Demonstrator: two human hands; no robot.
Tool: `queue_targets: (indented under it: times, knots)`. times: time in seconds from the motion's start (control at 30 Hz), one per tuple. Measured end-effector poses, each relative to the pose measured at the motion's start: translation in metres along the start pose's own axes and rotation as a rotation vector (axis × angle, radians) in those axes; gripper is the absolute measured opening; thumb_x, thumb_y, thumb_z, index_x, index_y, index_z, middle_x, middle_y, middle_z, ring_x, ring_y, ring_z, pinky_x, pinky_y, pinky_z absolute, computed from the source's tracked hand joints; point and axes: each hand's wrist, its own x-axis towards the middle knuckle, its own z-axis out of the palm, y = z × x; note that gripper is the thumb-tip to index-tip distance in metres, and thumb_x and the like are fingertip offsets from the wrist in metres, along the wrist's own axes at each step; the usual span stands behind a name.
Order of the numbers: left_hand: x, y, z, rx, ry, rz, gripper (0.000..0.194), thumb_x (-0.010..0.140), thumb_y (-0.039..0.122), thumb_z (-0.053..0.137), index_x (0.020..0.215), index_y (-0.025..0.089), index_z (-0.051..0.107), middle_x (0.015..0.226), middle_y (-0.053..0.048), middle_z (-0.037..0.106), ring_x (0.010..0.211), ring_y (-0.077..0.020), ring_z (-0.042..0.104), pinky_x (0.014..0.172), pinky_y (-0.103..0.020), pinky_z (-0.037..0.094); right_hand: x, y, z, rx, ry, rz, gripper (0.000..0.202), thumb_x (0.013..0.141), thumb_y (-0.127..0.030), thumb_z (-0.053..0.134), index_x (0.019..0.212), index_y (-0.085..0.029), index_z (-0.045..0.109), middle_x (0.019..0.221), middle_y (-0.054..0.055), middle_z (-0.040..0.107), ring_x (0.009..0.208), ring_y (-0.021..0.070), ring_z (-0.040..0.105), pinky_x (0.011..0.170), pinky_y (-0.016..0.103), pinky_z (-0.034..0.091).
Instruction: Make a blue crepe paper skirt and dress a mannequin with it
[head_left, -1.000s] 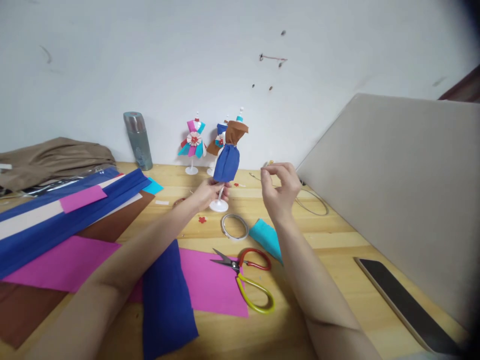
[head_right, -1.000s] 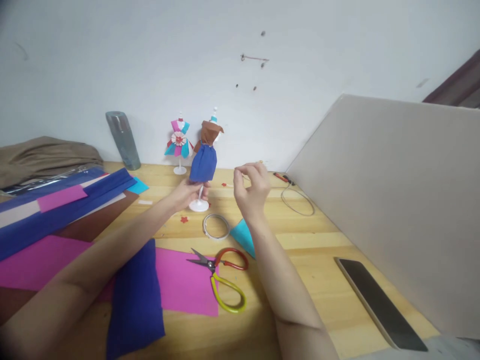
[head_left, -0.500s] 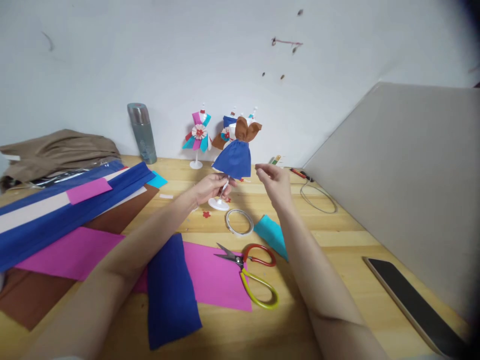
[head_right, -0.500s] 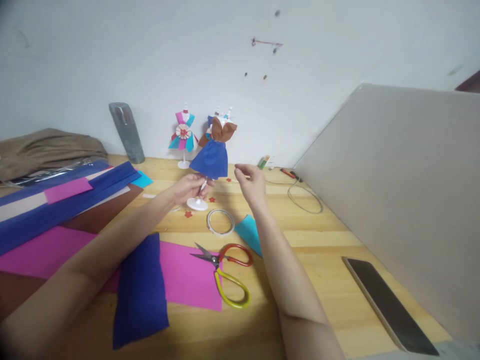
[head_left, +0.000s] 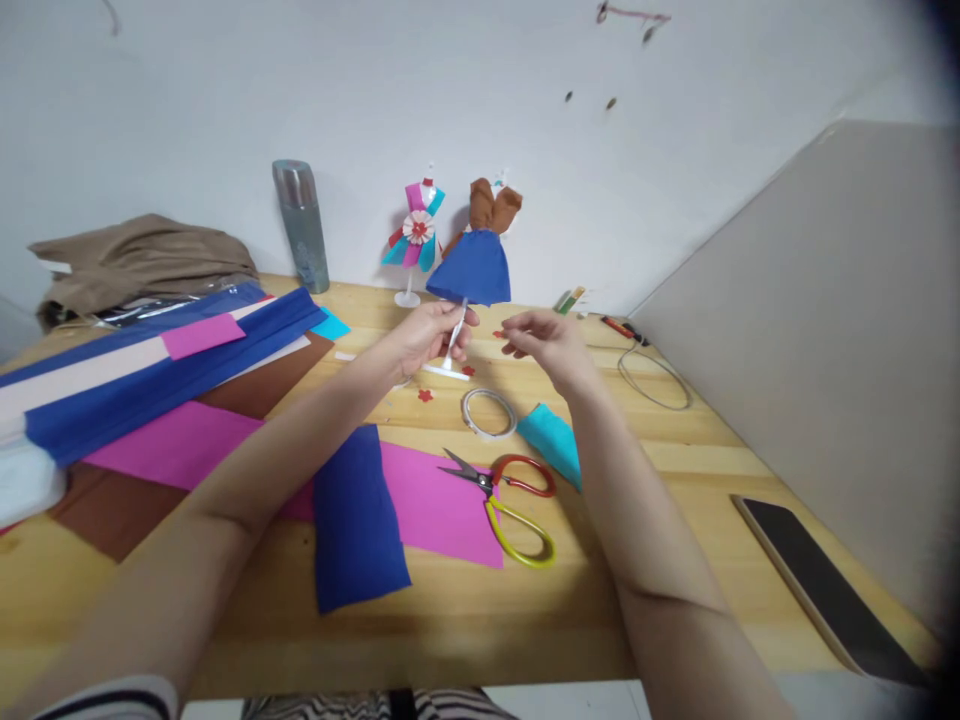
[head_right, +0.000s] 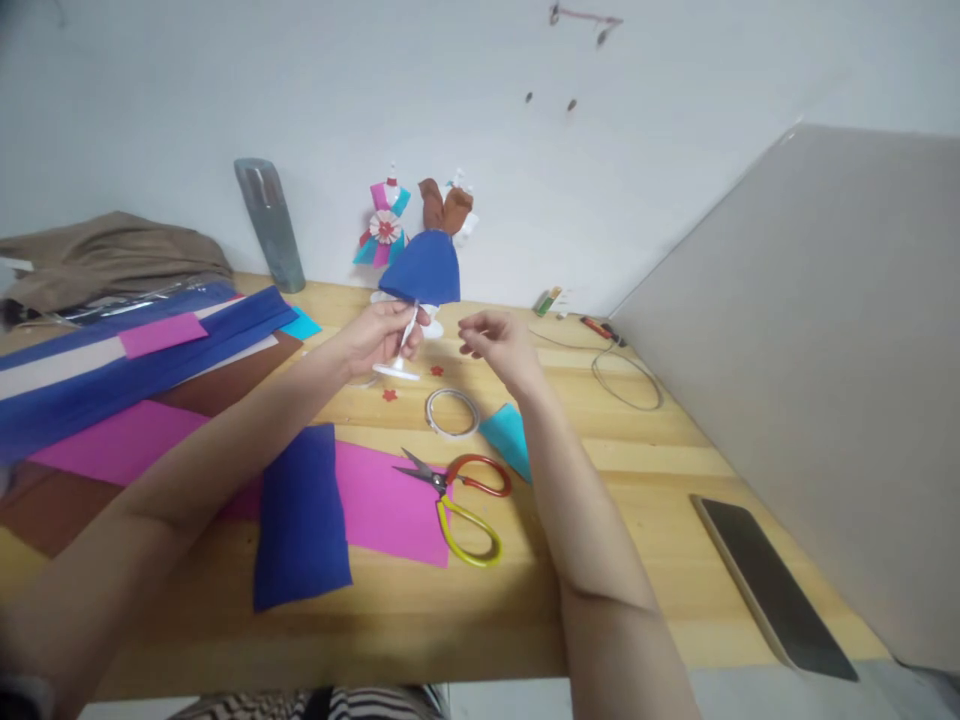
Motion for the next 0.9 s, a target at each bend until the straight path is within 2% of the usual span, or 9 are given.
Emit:
queue_targets:
  times: [0.17,0.27,0.4,0.43,0.53,0.6,0.7,0.77,0.9]
  knots:
    - [-0.030,0.001,-0.003,-0.037,0.062,-0.064,0.025,0.102,0.021,0.046,0.080,0.014,0.056,0.056,0.002,0.056,0.043,-0.0084,0.051,0.052,-0.022,0.044,-0.018,-0.003,0.008,-0.358,-0.534,0.056,0.008,0.076,-0.025,0.066,0.075,-0.017,0.066,0.070,0.002,0.066,0.060,0.0142,0.060,0.061,0.027,0.046]
    - [-0.050,-0.002,-0.005,-0.099,0.057,-0.095,0.025,0.103,0.020,0.042,0.084,0.014,0.056,0.061,0.000,0.060,0.047,-0.0101,0.056,0.053,-0.023,0.045,-0.044,-0.011,0.007,-0.638,-0.733,-0.001,0.009,0.081,-0.017,0.059,0.075,-0.017,0.066,0.070,0.001,0.066,0.063,0.0130,0.056,0.062,0.026,0.041]
    - [-0.074,-0.012,-0.006,-0.194,0.011,-0.120,0.021,0.102,0.019,0.043,0.086,0.014,0.057,0.067,-0.004,0.066,0.054,-0.0125,0.062,0.060,-0.026,0.049,-0.094,-0.016,0.004,-0.706,-0.845,0.003,0.014,0.080,-0.012,0.059,0.086,-0.019,0.070,0.079,0.003,0.071,0.068,0.0158,0.061,0.061,0.026,0.041]
    - [-0.080,-0.016,-0.005,-0.215,0.000,-0.127,0.020,0.101,0.020,0.046,0.086,0.013,0.057,0.068,-0.004,0.067,0.055,-0.0128,0.063,0.062,-0.026,0.050,-0.107,-0.014,0.003,-0.714,-0.850,-0.009,0.017,0.082,-0.013,0.058,0.093,-0.019,0.070,0.085,0.005,0.072,0.073,0.0178,0.064,0.063,0.027,0.044]
    - [-0.095,-0.031,-0.003,-0.259,-0.039,-0.126,0.016,0.097,0.026,0.057,0.087,0.013,0.058,0.070,-0.004,0.067,0.058,-0.0130,0.064,0.062,-0.025,0.050,-0.140,-0.002,0.000,-0.775,-0.660,-0.088,0.041,0.094,-0.021,0.051,0.134,-0.022,0.060,0.121,0.013,0.069,0.103,0.0264,0.068,0.081,0.036,0.053]
    - [-0.103,-0.040,-0.001,-0.283,-0.077,-0.118,0.019,0.094,0.031,0.063,0.087,0.013,0.059,0.069,-0.003,0.066,0.058,-0.0130,0.064,0.061,-0.025,0.050,-0.155,0.005,-0.002,-0.752,-0.611,-0.112,0.046,0.096,-0.023,0.049,0.142,-0.024,0.055,0.130,0.014,0.065,0.114,0.0287,0.066,0.089,0.041,0.055]
    - [-0.108,-0.046,0.003,-0.309,-0.142,-0.107,0.023,0.090,0.033,0.067,0.084,0.013,0.059,0.065,-0.002,0.063,0.055,-0.0118,0.060,0.059,-0.024,0.050,-0.170,0.011,-0.003,-0.679,-0.597,-0.143,0.062,0.087,-0.015,0.058,0.147,-0.025,0.049,0.141,0.014,0.058,0.128,0.0293,0.059,0.102,0.046,0.053]
    - [-0.109,-0.048,0.005,-0.314,-0.185,-0.104,0.024,0.089,0.034,0.068,0.084,0.013,0.059,0.062,-0.001,0.062,0.052,-0.0110,0.057,0.058,-0.024,0.050,-0.176,0.013,-0.001,-0.669,-0.561,-0.170,0.067,0.083,-0.010,0.057,0.148,-0.025,0.048,0.140,0.015,0.057,0.128,0.0292,0.058,0.105,0.049,0.052]
    - [-0.109,-0.048,0.009,-0.297,-0.206,-0.117,0.026,0.088,0.038,0.069,0.083,0.014,0.058,0.058,0.001,0.060,0.049,-0.0102,0.054,0.056,-0.023,0.047,-0.177,0.016,0.005,-0.668,-0.484,-0.208,0.060,0.084,-0.006,0.050,0.141,-0.023,0.054,0.119,0.016,0.066,0.109,0.0282,0.066,0.092,0.048,0.058]
